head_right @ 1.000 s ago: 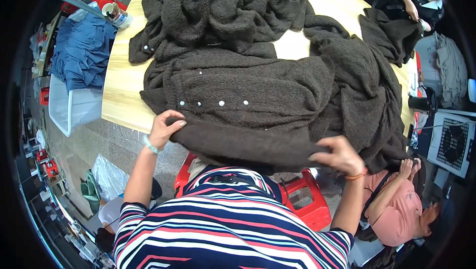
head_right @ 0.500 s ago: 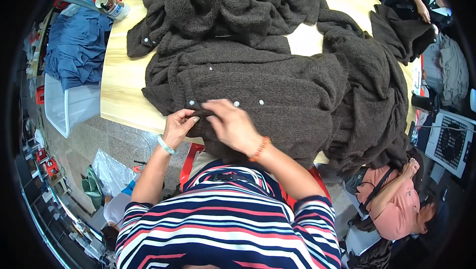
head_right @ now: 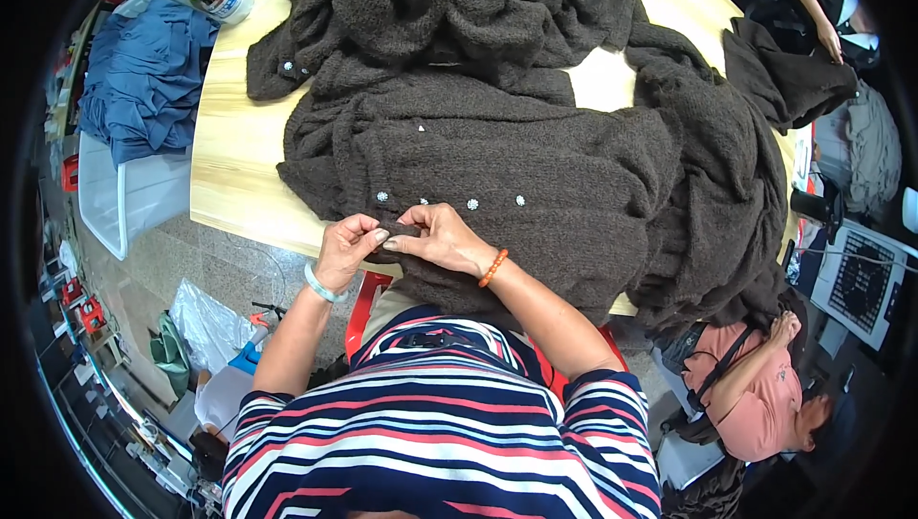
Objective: Buttoning and inspecting dark brown knitted sweaters on a workbench.
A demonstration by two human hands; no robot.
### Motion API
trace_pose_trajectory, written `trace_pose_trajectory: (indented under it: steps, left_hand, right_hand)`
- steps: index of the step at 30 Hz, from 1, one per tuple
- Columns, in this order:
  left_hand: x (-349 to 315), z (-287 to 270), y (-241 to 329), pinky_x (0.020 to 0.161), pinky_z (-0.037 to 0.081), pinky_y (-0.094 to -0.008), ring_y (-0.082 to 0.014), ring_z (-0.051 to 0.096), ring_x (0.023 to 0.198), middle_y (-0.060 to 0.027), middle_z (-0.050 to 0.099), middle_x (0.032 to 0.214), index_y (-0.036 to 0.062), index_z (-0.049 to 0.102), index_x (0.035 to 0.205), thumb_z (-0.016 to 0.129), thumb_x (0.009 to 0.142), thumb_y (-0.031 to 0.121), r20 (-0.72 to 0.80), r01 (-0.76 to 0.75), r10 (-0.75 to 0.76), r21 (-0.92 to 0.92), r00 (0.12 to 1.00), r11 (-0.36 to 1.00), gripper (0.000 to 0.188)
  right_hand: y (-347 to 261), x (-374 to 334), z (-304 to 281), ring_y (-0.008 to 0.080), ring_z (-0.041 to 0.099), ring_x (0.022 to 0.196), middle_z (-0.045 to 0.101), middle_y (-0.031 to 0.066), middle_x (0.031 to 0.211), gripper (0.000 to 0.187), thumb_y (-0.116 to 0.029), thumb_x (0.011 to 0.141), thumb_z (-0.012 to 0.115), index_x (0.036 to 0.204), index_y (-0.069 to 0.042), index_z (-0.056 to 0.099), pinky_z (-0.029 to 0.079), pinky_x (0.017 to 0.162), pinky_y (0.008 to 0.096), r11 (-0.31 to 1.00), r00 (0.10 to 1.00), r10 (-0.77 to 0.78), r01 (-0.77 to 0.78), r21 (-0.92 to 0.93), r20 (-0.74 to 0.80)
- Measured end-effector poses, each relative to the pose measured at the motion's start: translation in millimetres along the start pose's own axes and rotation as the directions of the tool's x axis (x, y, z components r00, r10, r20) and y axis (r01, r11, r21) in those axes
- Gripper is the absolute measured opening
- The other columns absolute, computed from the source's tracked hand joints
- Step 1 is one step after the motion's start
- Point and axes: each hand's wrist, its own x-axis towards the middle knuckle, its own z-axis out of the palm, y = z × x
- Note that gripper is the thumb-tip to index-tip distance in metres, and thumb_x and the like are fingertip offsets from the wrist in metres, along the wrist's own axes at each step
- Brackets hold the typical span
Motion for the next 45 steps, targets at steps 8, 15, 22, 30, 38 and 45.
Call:
trace_pose_trajectory:
  steps: [8, 15, 22, 30, 38, 45]
  left_hand:
    - [-1, -2, -14, 0.064, 0.045, -0.0178, -0.0027, 0.054, 0.071, 0.0025, 0.062, 0.081, 0.0012, 0.064, 0.094, 0.068, 0.088, 0.006, -0.003, 0.012, -0.012, 0.026, 1.000, 1.000, 0.008]
    - [32, 1, 0, 0.061, 0.054, -0.0227, -0.0124, 0.066, 0.076, -0.0060, 0.067, 0.092, 0.0039, 0.057, 0.110, 0.068, 0.089, 0.013, -0.194, 0.144, -0.147, -0.034, 0.970, 0.989, 0.025]
    - [45, 9, 8, 0.058, 0.053, -0.0212, -0.0099, 0.064, 0.071, -0.0041, 0.066, 0.090, 0.0036, 0.056, 0.111, 0.068, 0.089, 0.011, -0.171, 0.104, -0.109, -0.035, 0.979, 0.994, 0.025]
    - [47, 12, 13, 0.058, 0.051, -0.0223, -0.0097, 0.062, 0.069, -0.0009, 0.065, 0.087, 0.0055, 0.058, 0.105, 0.068, 0.089, 0.012, -0.132, 0.133, -0.155, -0.157, 0.979, 0.979, 0.020]
    - [49, 6, 8, 0.061, 0.053, -0.0237, -0.0120, 0.065, 0.073, -0.0062, 0.067, 0.092, 0.0054, 0.060, 0.100, 0.065, 0.091, 0.012, 0.009, 0.185, -0.188, -0.222, 0.982, 0.957, 0.012]
    - [52, 10, 8, 0.060, 0.053, -0.0253, -0.0119, 0.064, 0.073, -0.0045, 0.065, 0.094, 0.0067, 0.051, 0.112, 0.069, 0.088, 0.012, -0.036, 0.211, -0.236, -0.327, 0.971, 0.921, 0.030]
  right_hand:
    - [11, -9, 20, 0.0198, 0.059, 0.060, 0.060, 0.0122, 0.078, 0.019, -0.011, 0.080, 0.068, 0.092, 0.003, 0.063, 0.047, 0.056, 0.0318, 0.795, 0.902, -0.393, 0.236, -0.559, -0.178]
    - [7, -14, 19, 0.0388, 0.062, 0.078, 0.059, 0.0187, 0.091, 0.020, -0.008, 0.080, 0.062, 0.097, 0.003, 0.058, 0.052, 0.068, 0.0429, 0.727, 0.925, -0.375, 0.251, -0.639, -0.063]
    - [1, -16, 17, 0.0405, 0.062, 0.082, 0.056, 0.0202, 0.093, 0.021, -0.007, 0.081, 0.059, 0.099, 0.002, 0.056, 0.052, 0.073, 0.0460, 0.745, 0.944, -0.329, 0.243, -0.621, -0.025]
    - [-2, -19, 15, 0.0402, 0.062, 0.080, 0.057, 0.0200, 0.092, 0.019, -0.007, 0.080, 0.059, 0.097, 0.002, 0.057, 0.052, 0.073, 0.0455, 0.764, 0.935, -0.351, 0.261, -0.590, -0.040]
    - [-4, -22, 14, 0.0394, 0.062, 0.082, 0.057, 0.0190, 0.093, 0.019, -0.008, 0.081, 0.060, 0.097, 0.002, 0.057, 0.052, 0.074, 0.0445, 0.768, 0.933, -0.358, 0.269, -0.581, -0.042]
    - [3, -23, 15, 0.0379, 0.061, 0.079, 0.055, 0.0179, 0.093, 0.019, -0.007, 0.081, 0.060, 0.097, 0.002, 0.057, 0.052, 0.071, 0.0436, 0.731, 0.908, -0.416, 0.305, -0.610, -0.044]
